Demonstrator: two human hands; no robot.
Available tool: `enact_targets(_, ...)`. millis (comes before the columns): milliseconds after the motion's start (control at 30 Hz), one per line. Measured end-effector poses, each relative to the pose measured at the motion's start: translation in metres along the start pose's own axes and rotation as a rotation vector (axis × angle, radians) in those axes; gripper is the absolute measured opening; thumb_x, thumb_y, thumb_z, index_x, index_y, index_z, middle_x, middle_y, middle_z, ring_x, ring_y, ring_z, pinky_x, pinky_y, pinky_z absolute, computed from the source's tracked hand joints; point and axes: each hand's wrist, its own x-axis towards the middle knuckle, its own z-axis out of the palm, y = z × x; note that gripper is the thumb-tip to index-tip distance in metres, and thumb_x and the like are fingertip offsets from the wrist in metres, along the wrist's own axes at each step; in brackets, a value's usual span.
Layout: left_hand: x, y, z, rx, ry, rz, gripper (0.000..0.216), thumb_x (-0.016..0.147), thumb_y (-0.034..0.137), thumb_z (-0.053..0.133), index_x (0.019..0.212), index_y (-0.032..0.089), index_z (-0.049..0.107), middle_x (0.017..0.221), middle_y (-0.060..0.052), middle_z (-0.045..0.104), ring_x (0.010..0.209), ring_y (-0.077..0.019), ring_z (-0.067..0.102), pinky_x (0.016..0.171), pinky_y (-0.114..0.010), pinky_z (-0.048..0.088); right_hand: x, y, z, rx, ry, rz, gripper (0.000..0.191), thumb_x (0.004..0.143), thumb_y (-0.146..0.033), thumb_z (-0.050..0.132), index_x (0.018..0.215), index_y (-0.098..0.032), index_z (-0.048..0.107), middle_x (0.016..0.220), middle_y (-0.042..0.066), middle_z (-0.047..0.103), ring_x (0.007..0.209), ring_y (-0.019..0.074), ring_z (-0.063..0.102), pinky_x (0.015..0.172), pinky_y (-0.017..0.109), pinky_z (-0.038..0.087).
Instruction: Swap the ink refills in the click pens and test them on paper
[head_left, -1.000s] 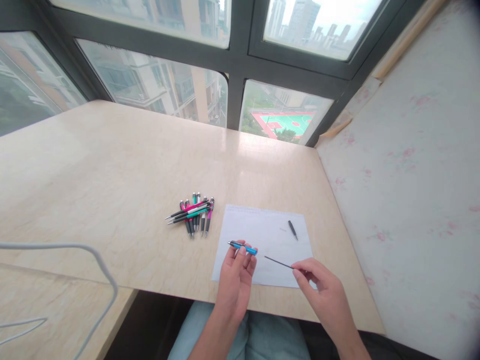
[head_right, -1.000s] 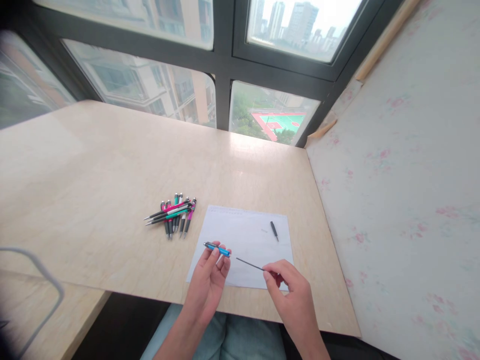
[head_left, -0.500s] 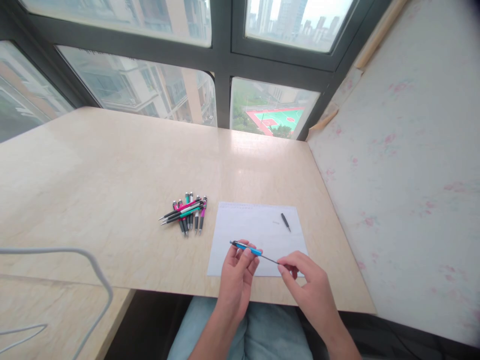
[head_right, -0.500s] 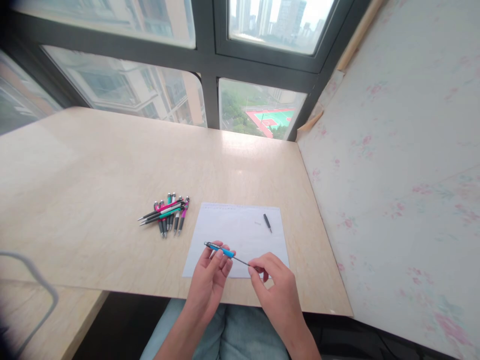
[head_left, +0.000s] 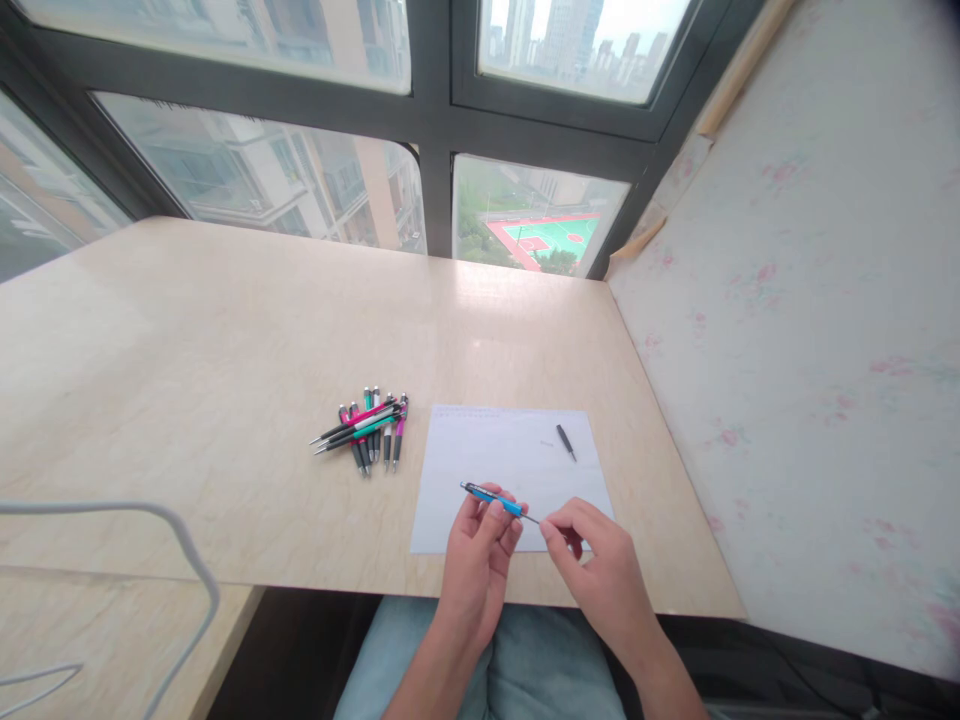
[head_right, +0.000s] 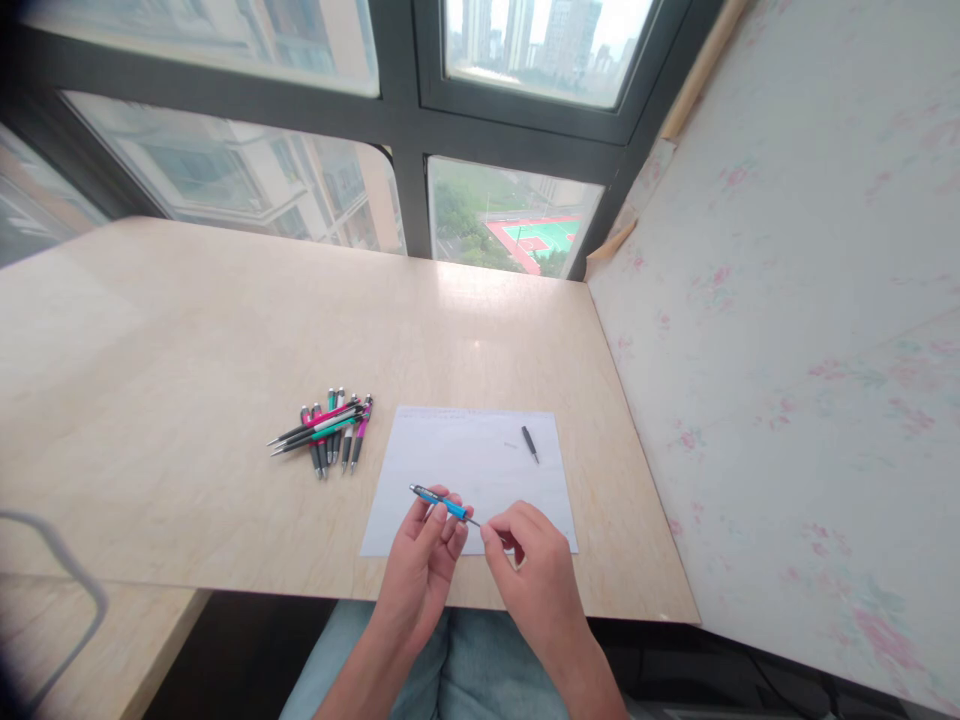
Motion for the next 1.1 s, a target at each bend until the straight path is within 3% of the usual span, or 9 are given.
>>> enact_targets(267, 0.004, 0.002, -0.002, -0.061, 0.021, -0.045, 0.026, 0.075, 0.016, 0.078, 0.098, 0.015, 0.065, 0.090, -0.004, 0.070, 0.084, -0.0139, 0.070, 0.072, -0.020, 0.057, 0.005, 0.000, 0.007, 0.040, 0.030, 0.046, 0.021, 0.092, -0.028, 0.052, 0.074, -0.020, 0.060, 0.068, 0.001, 0.059, 0.061, 0.0133, 0.052, 0.057, 0.026, 0.044)
enact_targets(367, 0.008, 0.005, -0.004, -0.116, 0.055, -0.061, 0.021, 0.077, 0.012, 0.075, 0.096, 0.014, 0.065, 0.091, -0.006, 0.071, 0.083, -0.0144, 0.071, 0.070, -0.019, 0.059, 0.006, 0.002, 0.009, 0.082, -0.040, 0.079, 0.012, 0.088, -0.030, 0.059, 0.094, -0.021, 0.065, 0.081, 0.002, 0.064, 0.067, 0.0143, 0.057, 0.057, 0.025, 0.047)
enact_targets(467, 0.012, 0.010, -0.006, -0.166, 0.102, -0.055, 0.014, 0.082, 0.009, 0.069, 0.095, 0.013, 0.065, 0.090, -0.006, 0.071, 0.083, -0.0142, 0.071, 0.068, -0.018, 0.059, 0.012, 0.013, 0.007, 0.062, -0.148, 0.070, 0.028, 0.084, -0.027, 0.062, 0.112, -0.022, 0.062, 0.095, 0.005, 0.066, 0.075, 0.0155, 0.060, 0.055, 0.024, 0.048)
enact_targets(533, 0.014, 0.013, -0.008, -0.185, 0.128, -0.042, 0.012, 0.084, 0.008, 0.066, 0.095, 0.013, 0.065, 0.090, -0.007, 0.071, 0.084, -0.0138, 0.071, 0.067, -0.017, 0.059, 0.022, 0.026, 0.006, -0.048, -0.159, 0.057, 0.022, 0.087, -0.024, 0.057, 0.108, -0.021, 0.063, 0.100, 0.006, 0.067, 0.074, 0.0153, 0.061, 0.058, 0.025, 0.048)
enact_targets(633, 0.017, 0.016, -0.010, -0.190, 0.152, -0.030, 0.011, 0.085, 0.007, 0.064, 0.094, 0.013, 0.065, 0.090, -0.007, 0.071, 0.084, -0.0137, 0.071, 0.065, -0.016, 0.059, 0.045, 0.047, 0.006, -0.375, -0.048, 0.062, 0.024, 0.089, -0.016, 0.048, 0.107, -0.020, 0.064, 0.104, 0.007, 0.067, 0.081, 0.0175, 0.063, 0.077, 0.032, 0.050)
enact_targets(733, 0.018, 0.016, -0.010, -0.188, 0.172, -0.022, 0.012, 0.084, 0.006, 0.065, 0.093, 0.014, 0.065, 0.090, -0.006, 0.071, 0.083, -0.0137, 0.072, 0.064, -0.016, 0.059, 0.071, 0.058, 0.012, -0.616, -0.092, 0.072, 0.031, 0.089, -0.012, 0.048, 0.114, -0.021, 0.063, 0.111, 0.009, 0.065, 0.094, 0.0205, 0.064, 0.073, 0.030, 0.048)
enact_targets(867, 0.017, 0.016, -0.011, -0.176, 0.168, -0.018, 0.013, 0.082, 0.007, 0.068, 0.092, 0.015, 0.065, 0.089, -0.005, 0.072, 0.080, -0.0122, 0.071, 0.064, -0.016, 0.059, 0.092, 0.061, 0.022, -0.767, -0.195, 0.074, 0.031, 0.089, -0.006, 0.046, 0.110, -0.021, 0.065, 0.103, 0.010, 0.066, 0.090, 0.0195, 0.064, 0.065, 0.026, 0.044)
enact_targets(1000, 0.017, 0.017, -0.011, -0.168, 0.164, -0.013, 0.013, 0.080, 0.008, 0.070, 0.091, 0.015, 0.066, 0.088, -0.004, 0.072, 0.079, -0.0118, 0.071, 0.064, -0.016, 0.059, 0.092, 0.065, 0.025, -0.663, -0.163, 0.090, 0.029, 0.089, -0.008, 0.044, 0.101, -0.019, 0.068, 0.096, 0.009, 0.067, 0.081, 0.0172, 0.063, 0.066, 0.026, 0.043)
enact_targets(1100, 0.018, 0.016, -0.011, -0.151, 0.160, -0.010, 0.014, 0.080, 0.009, 0.071, 0.091, 0.015, 0.067, 0.089, -0.005, 0.072, 0.080, -0.0120, 0.070, 0.065, -0.016, 0.059, 0.079, 0.063, 0.022, -0.280, -0.090, 0.109, 0.023, 0.087, -0.016, 0.048, 0.094, -0.019, 0.070, 0.093, 0.007, 0.067, 0.075, 0.0156, 0.061, 0.066, 0.027, 0.045)
